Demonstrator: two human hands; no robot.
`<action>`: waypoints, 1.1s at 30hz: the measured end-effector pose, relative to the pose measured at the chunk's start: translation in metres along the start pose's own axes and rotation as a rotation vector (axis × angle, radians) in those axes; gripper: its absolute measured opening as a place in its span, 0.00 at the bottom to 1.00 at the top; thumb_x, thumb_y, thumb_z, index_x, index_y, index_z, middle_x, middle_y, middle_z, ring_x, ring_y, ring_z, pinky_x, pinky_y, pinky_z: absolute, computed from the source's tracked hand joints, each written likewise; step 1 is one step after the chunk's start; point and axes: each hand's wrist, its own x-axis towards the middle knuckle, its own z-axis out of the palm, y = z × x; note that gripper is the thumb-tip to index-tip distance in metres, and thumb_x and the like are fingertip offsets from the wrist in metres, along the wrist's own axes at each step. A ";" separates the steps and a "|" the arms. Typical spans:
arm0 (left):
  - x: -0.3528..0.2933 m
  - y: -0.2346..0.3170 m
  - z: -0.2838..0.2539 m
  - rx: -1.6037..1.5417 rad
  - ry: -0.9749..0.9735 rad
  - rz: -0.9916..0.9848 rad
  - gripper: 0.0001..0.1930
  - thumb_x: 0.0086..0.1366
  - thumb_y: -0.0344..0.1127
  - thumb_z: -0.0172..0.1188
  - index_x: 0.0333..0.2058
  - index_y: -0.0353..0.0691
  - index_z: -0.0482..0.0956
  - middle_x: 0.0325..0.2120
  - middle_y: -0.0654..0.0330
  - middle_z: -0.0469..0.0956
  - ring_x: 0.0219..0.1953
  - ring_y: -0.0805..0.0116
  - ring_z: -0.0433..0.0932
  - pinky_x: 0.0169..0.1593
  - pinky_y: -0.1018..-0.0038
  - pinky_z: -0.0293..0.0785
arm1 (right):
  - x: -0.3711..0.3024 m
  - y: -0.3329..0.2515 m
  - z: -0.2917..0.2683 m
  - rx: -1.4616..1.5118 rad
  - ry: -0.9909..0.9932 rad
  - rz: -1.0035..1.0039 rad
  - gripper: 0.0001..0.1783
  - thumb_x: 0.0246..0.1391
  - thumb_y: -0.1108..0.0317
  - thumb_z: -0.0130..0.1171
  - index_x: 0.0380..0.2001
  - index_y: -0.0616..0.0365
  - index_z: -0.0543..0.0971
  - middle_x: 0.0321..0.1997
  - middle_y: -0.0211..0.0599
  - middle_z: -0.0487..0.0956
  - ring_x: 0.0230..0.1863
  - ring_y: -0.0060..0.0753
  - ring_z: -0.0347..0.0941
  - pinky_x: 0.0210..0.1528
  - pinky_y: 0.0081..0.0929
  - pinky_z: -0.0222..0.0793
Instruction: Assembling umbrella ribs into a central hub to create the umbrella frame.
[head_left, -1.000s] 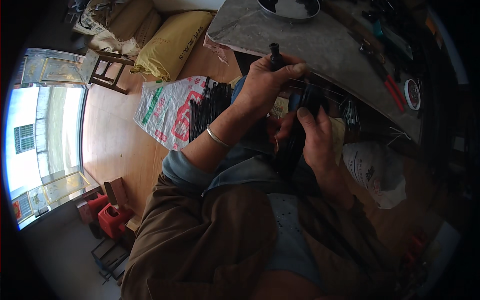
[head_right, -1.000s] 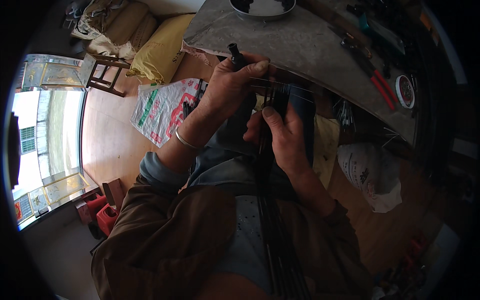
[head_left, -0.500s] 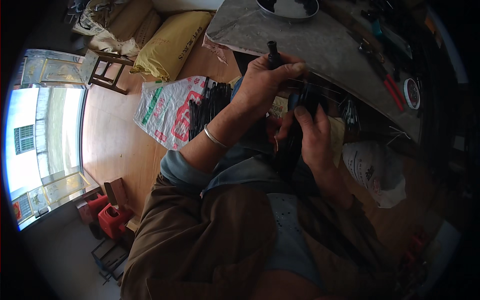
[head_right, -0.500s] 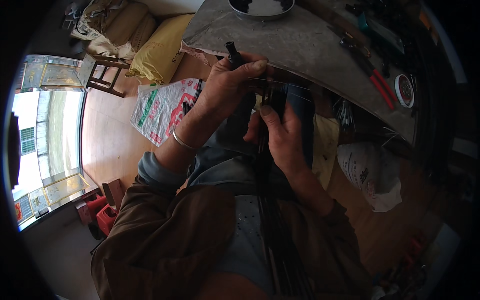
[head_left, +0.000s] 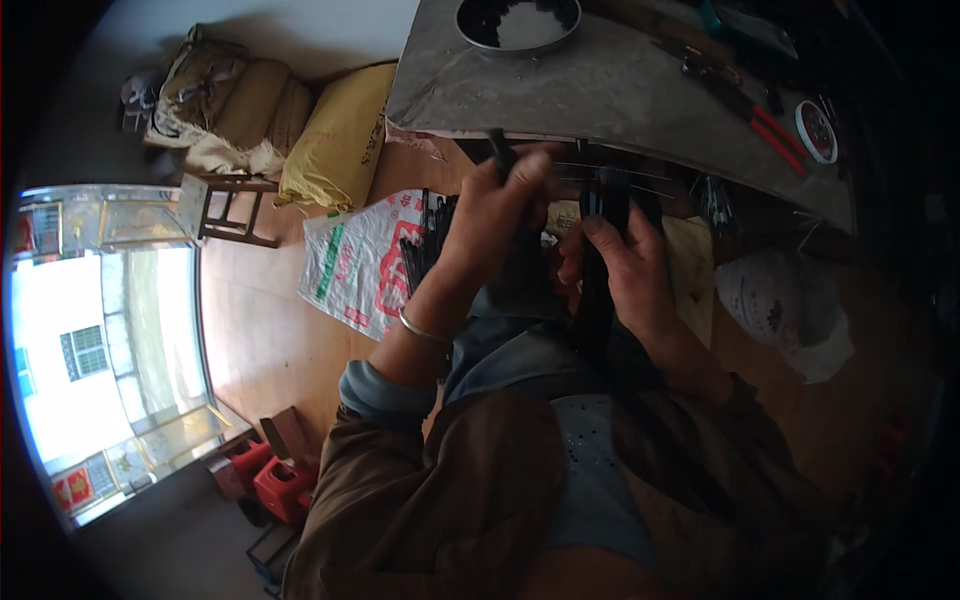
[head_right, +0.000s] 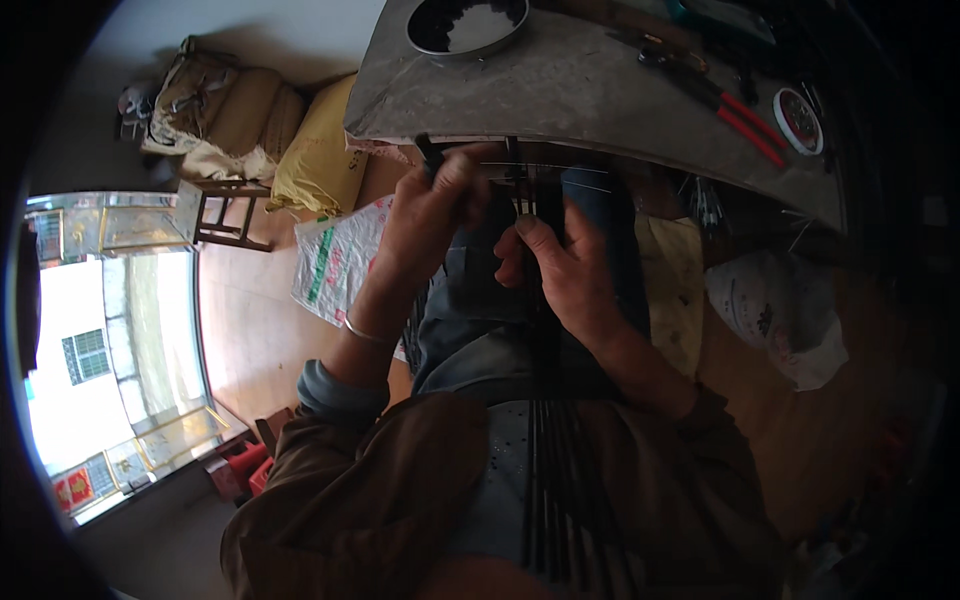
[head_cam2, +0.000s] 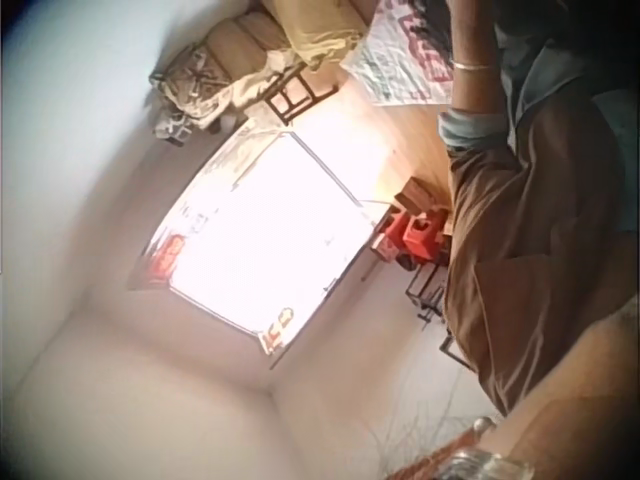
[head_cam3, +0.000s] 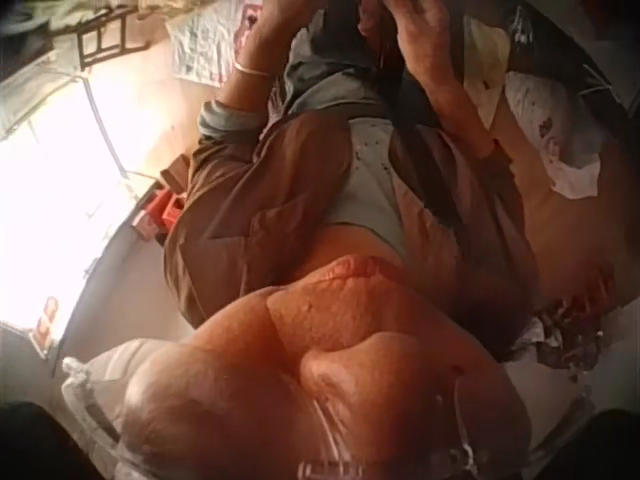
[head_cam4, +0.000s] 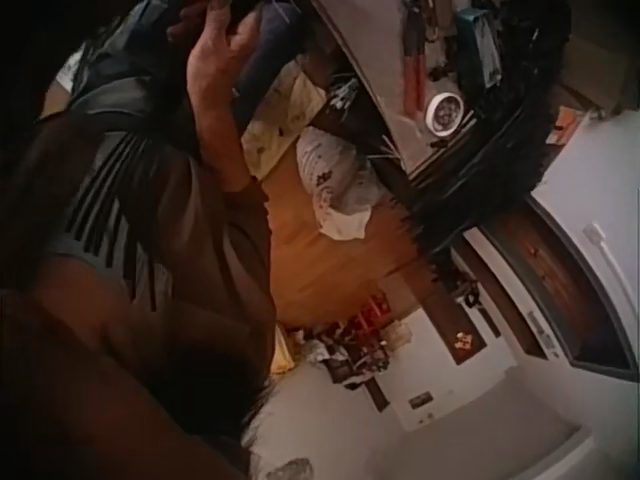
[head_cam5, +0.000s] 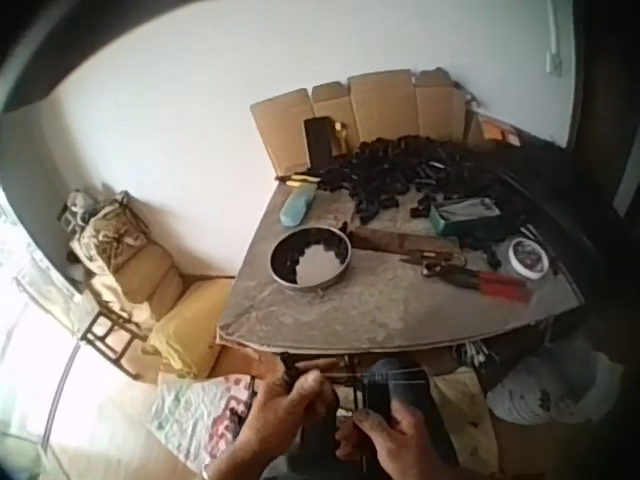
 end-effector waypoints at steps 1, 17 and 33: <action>-0.002 -0.002 0.004 0.014 -0.001 0.002 0.17 0.63 0.40 0.59 0.45 0.32 0.75 0.23 0.67 0.74 0.22 0.81 0.69 0.26 0.84 0.65 | 0.000 0.000 -0.001 0.010 -0.020 -0.008 0.12 0.63 0.64 0.48 0.42 0.63 0.69 0.27 0.36 0.77 0.23 0.24 0.74 0.25 0.20 0.71; -0.011 -0.012 0.024 -0.205 0.057 -0.060 0.13 0.60 0.30 0.61 0.43 0.35 0.76 0.25 0.65 0.77 0.25 0.80 0.73 0.29 0.82 0.70 | 0.012 -0.010 -0.028 -0.616 -0.164 0.051 0.09 0.58 0.68 0.56 0.36 0.62 0.79 0.31 0.33 0.81 0.34 0.21 0.77 0.38 0.19 0.72; -0.020 -0.011 0.036 -0.296 0.045 -0.019 0.14 0.62 0.33 0.60 0.45 0.36 0.73 0.25 0.64 0.75 0.24 0.78 0.72 0.29 0.80 0.70 | 0.013 -0.005 -0.033 -0.141 -0.211 0.258 0.10 0.56 0.64 0.57 0.33 0.61 0.80 0.30 0.31 0.80 0.36 0.20 0.75 0.41 0.20 0.68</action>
